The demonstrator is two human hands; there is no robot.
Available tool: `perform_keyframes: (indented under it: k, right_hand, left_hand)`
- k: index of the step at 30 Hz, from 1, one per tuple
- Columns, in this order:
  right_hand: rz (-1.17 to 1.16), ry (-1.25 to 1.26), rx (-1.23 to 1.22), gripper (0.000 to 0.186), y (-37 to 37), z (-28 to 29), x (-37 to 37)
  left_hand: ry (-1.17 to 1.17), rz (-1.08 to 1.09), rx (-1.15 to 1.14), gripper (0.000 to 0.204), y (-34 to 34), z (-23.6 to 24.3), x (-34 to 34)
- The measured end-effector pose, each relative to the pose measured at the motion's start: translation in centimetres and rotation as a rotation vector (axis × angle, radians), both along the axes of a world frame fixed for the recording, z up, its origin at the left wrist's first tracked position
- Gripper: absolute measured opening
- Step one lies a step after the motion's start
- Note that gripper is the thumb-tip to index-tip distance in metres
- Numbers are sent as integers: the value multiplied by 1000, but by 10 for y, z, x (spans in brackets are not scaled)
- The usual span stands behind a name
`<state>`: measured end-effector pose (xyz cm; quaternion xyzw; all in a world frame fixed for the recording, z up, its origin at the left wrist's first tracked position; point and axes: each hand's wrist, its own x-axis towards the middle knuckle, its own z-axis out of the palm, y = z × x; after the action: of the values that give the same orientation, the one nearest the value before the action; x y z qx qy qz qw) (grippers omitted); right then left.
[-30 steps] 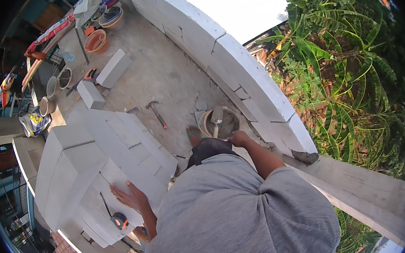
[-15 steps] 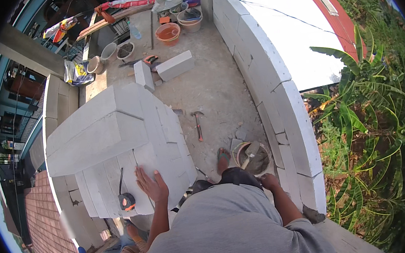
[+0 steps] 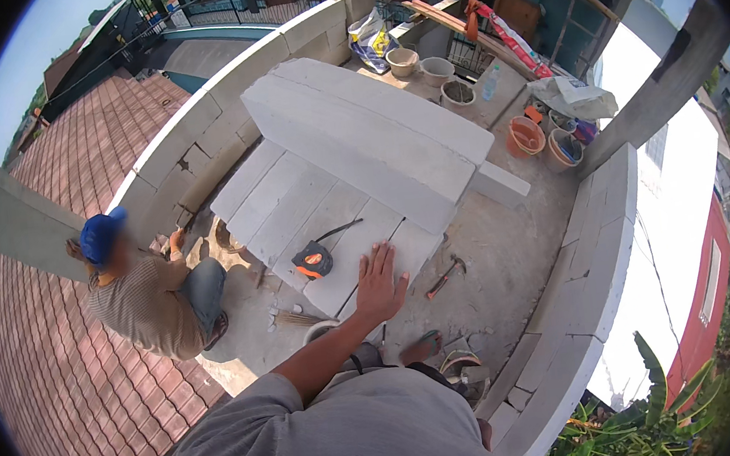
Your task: The person scoops cement from a bucket with a trowel and applies it to the joints between white blocks on a rooftop. They repeatedly scoop and smooth the cement along the wall edge while another person works nearby.
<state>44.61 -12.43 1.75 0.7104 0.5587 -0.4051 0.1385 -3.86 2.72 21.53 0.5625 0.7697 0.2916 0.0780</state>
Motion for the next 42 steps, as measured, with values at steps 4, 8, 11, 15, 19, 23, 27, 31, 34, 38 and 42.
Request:
perform_keyframes:
  k: [4,8,11,15,19,23,27,31,34,38,42]
  right_hand:
    - [69,47,60,39,48,24,-21]
    - [136,85,73,39,70,34,-34]
    - [178,92,63,39,75,38,-38]
    - [212,71,53,39,74,42,-33]
    - [240,53,47,39,72,44,-28]
    - [265,38,50,39,68,46,-26]
    - [274,39,66,39,62,46,-30]
    - [279,10,101,39,57,35,-30]
    - [254,-22,108,39,35,30,-21]
    - [230,-59,110,39,-6,21,0]
    - [205,-85,102,39,-63,2,15]
  left_hand:
    - [-35,-6,4,70,0,-3,6]
    - [-22,-18,-51,70,0,2,8]
    - [-27,-4,-38,70,0,1,5]
    - [-67,-8,-43,69,-2,0,8]
    - [-77,3,63,67,-4,-2,5]
    - [-76,6,25,67,-3,-3,4]
    - [-44,-3,14,68,-3,1,4]
    - [-36,-9,1,69,-4,0,4]
    - [-24,-10,14,69,-2,-1,7]
    - [-28,-23,-2,69,-1,2,9]
    - [3,-25,-10,70,2,0,4]
